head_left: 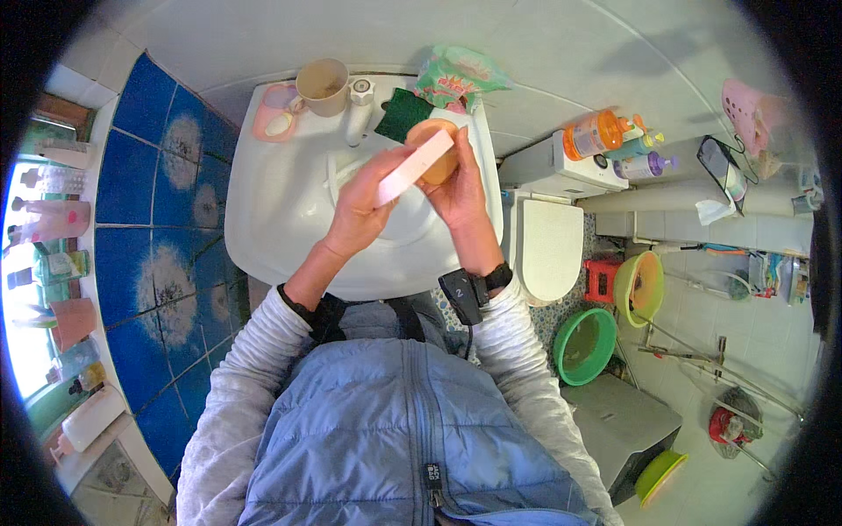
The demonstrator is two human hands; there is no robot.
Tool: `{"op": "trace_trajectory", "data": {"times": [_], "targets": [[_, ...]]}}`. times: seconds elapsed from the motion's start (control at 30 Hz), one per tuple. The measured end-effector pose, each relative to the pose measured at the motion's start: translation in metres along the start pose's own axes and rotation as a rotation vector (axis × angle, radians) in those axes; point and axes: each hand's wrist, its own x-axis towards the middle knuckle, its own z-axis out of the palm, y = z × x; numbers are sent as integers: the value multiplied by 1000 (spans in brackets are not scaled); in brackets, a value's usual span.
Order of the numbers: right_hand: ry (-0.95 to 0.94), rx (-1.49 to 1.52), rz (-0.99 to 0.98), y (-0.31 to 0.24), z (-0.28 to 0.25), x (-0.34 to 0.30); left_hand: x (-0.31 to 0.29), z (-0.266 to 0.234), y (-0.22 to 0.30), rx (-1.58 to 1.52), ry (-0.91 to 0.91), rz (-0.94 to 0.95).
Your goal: The person cleans a small pink plastic basket with a sponge at the sink, then rinses it. They then pick up a white hose and connect it to a small blue and white washing machine on the floor.
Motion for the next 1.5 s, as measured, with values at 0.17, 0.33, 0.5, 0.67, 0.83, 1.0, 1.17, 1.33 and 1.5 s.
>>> {"op": "trace_trajectory", "data": {"times": [0.17,0.33,0.5,0.67,0.83,1.0,1.17,1.33,1.5], "targets": [[119,-418,-418,-12,30,-3,3,1,14,-774,-214,-546],[53,-491,-423,-2,40,-7,19,10,24,-574,-273,-551],[15,-1070,-712,-15,42,-28,22,-1,9,-741,-148,-771],[-290,-1678,-845,29,43,-70,27,-3,-16,-978,-14,-867],[-149,-1636,-869,35,39,-42,13,25,-11,-885,242,-696],[41,-1278,-637,17,56,-31,21,40,-2,-640,199,-740],[-107,-1434,-821,24,70,-40,30,26,3,-404,141,-650],[55,-1294,-698,18,65,-22,26,35,11,-357,159,-526],[-30,-1101,-568,38,54,-35,18,23,2,-888,110,-847]]}}
